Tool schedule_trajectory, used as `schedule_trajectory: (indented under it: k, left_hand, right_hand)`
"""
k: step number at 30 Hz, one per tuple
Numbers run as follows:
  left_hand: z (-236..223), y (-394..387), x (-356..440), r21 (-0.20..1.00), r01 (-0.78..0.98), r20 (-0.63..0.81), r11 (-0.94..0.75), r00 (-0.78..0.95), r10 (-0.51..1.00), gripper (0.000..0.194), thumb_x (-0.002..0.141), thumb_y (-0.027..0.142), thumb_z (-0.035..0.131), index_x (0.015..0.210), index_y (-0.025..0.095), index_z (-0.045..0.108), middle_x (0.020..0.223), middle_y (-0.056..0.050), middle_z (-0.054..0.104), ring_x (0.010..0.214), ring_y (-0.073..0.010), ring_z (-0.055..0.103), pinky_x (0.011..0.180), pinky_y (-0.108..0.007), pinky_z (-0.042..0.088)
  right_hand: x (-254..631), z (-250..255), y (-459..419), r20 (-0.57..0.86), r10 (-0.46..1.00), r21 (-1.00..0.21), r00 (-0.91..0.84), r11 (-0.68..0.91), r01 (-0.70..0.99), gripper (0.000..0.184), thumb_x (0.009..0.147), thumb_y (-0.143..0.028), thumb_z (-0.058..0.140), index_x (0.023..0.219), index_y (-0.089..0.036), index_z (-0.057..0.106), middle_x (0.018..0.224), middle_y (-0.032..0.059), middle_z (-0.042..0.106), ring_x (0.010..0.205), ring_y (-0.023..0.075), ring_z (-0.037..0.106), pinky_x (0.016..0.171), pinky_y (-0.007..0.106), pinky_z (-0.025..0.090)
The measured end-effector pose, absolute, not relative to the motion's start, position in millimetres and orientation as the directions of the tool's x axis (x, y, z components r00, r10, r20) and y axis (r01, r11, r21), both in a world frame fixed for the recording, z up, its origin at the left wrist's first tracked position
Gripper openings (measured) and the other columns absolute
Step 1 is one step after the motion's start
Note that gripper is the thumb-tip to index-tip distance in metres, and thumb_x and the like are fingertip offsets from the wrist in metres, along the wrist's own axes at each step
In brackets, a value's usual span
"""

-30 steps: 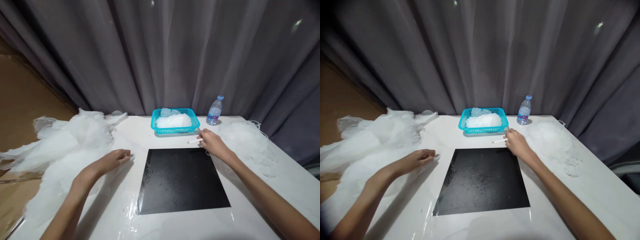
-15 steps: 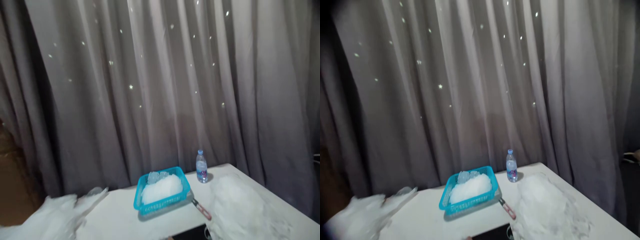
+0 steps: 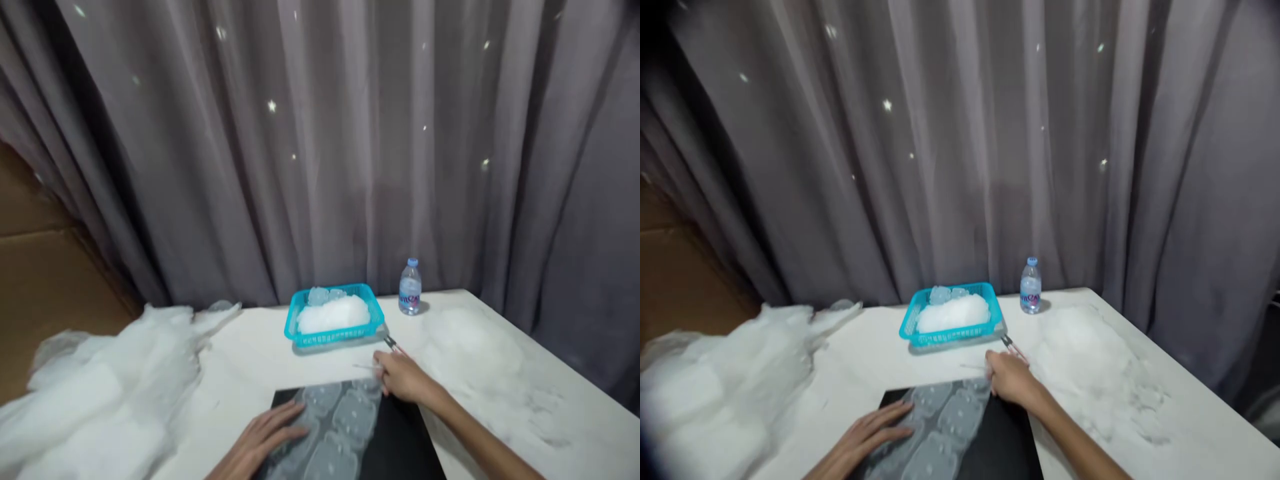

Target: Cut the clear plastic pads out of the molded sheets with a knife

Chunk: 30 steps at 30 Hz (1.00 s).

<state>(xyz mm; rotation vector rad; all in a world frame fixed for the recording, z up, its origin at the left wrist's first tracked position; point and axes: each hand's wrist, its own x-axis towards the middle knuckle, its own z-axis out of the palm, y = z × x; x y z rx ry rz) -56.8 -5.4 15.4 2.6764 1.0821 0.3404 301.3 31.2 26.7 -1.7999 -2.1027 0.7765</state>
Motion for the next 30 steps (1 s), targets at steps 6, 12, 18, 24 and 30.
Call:
schedule_trajectory:
  k: [6, 12, 18, 24, 30]
  left_hand:
    - [18, -40, -16, 0.115, 0.618, 0.129, -0.778, 0.767, 0.629, 0.065, 0.105, 0.040, 0.051, 0.164, 0.041, 0.023, 0.173, -0.002, 0.023, 0.155, -0.0355, 0.032, 0.121, -0.060, 0.036]
    - [-4, -93, 37, 0.127, 0.698, 0.224, -0.705, 0.672, 0.706, 0.064, 0.107, 0.030, 0.045, 0.166, 0.028, 0.021, 0.174, -0.015, 0.013, 0.155, -0.0404, 0.028, 0.117, -0.057, 0.044]
    - [-3, -119, 65, 0.090, 0.710, 0.223, -0.699, 0.669, 0.709, 0.065, 0.102, 0.054, 0.049, 0.156, 0.020, 0.046, 0.154, -0.030, 0.049, 0.136, -0.0542, 0.052, 0.088, -0.063, 0.061]
    - [32, -27, 48, 0.208, 0.670, 0.137, -0.713, 0.701, 0.699, 0.054, 0.105, 0.054, 0.044, 0.144, 0.019, 0.055, 0.148, -0.017, 0.058, 0.139, -0.0359, 0.053, 0.115, -0.056, 0.046]
    - [6, 13, 19, 0.274, 0.699, 0.124, -0.661, 0.656, 0.745, 0.091, 0.094, 0.072, 0.051, 0.161, 0.015, 0.029, 0.166, -0.020, 0.036, 0.153, -0.0372, 0.033, 0.125, -0.057, 0.033]
  right_hand:
    - [306, 28, 35, -0.106, 0.988, -0.387, -0.109, 0.060, 0.920, 0.028, 0.092, -0.007, 0.046, 0.114, -0.018, 0.059, 0.115, 0.0125, 0.073, 0.112, 0.0250, 0.064, 0.083, 0.029, 0.038]
    - [302, 14, 29, -0.004, 0.989, -0.370, -0.147, 0.136, 0.919, 0.033, 0.093, -0.003, 0.044, 0.122, -0.015, 0.055, 0.124, 0.0155, 0.071, 0.117, 0.0270, 0.064, 0.088, 0.031, 0.040]
    - [301, 1, 34, 0.089, 0.968, -0.355, -0.234, 0.251, 0.901, 0.020, 0.104, -0.017, 0.046, 0.120, -0.015, 0.056, 0.122, 0.0128, 0.071, 0.120, 0.0252, 0.063, 0.094, 0.031, 0.043]
    - [297, 17, 23, 0.164, 0.957, -0.316, -0.239, 0.281, 0.906, 0.022, 0.104, -0.022, 0.048, 0.123, -0.013, 0.055, 0.130, 0.0202, 0.061, 0.115, 0.0302, 0.062, 0.091, 0.037, 0.043]
    - [292, 62, -9, -0.212, 0.767, -0.393, -0.606, 0.501, 0.771, 0.040, 0.082, -0.051, 0.081, 0.099, -0.021, 0.060, 0.099, 0.0050, 0.070, 0.096, 0.0261, 0.066, 0.073, 0.029, 0.041]
